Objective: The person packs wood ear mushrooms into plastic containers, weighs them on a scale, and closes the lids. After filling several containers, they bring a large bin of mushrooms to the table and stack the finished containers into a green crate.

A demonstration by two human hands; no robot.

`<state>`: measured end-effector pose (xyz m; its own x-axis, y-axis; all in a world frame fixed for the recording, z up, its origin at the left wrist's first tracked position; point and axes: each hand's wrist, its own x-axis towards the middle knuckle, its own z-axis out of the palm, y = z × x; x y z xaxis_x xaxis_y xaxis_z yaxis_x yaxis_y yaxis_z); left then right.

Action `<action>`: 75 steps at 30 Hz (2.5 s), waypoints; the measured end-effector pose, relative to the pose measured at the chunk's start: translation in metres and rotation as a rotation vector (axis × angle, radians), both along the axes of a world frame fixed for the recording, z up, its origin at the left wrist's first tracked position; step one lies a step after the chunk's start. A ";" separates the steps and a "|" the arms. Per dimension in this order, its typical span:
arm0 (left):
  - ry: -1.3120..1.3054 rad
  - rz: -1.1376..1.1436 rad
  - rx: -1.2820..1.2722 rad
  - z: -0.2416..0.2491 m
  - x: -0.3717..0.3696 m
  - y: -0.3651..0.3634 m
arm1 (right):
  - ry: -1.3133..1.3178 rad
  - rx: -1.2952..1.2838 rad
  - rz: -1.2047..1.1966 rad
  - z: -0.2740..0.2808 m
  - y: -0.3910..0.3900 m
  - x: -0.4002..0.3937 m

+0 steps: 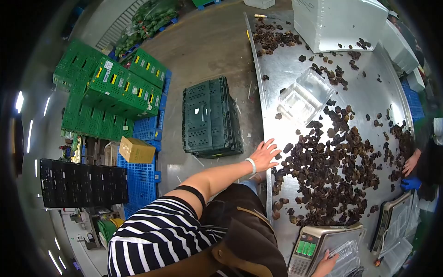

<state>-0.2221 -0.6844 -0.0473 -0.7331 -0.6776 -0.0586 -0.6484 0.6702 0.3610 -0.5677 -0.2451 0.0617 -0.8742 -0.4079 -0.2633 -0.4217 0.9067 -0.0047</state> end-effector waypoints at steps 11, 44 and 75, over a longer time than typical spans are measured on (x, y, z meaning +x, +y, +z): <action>-0.107 -0.028 -0.020 -0.006 -0.004 -0.008 | -0.116 -0.471 0.692 0.031 -0.096 0.049; -0.158 -0.284 0.260 0.061 -0.185 -0.143 | -0.242 -0.190 0.352 -0.046 -0.375 0.052; 0.253 -0.751 0.281 0.051 -0.215 -0.201 | -0.245 -0.583 0.509 -0.050 -0.394 0.016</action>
<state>-0.4369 -0.8854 0.0036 -0.9971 0.0106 0.0749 0.0571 0.7548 0.6535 -0.5516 -0.6387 0.0118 -0.4898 -0.8706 -0.0463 -0.7072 0.4278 -0.5629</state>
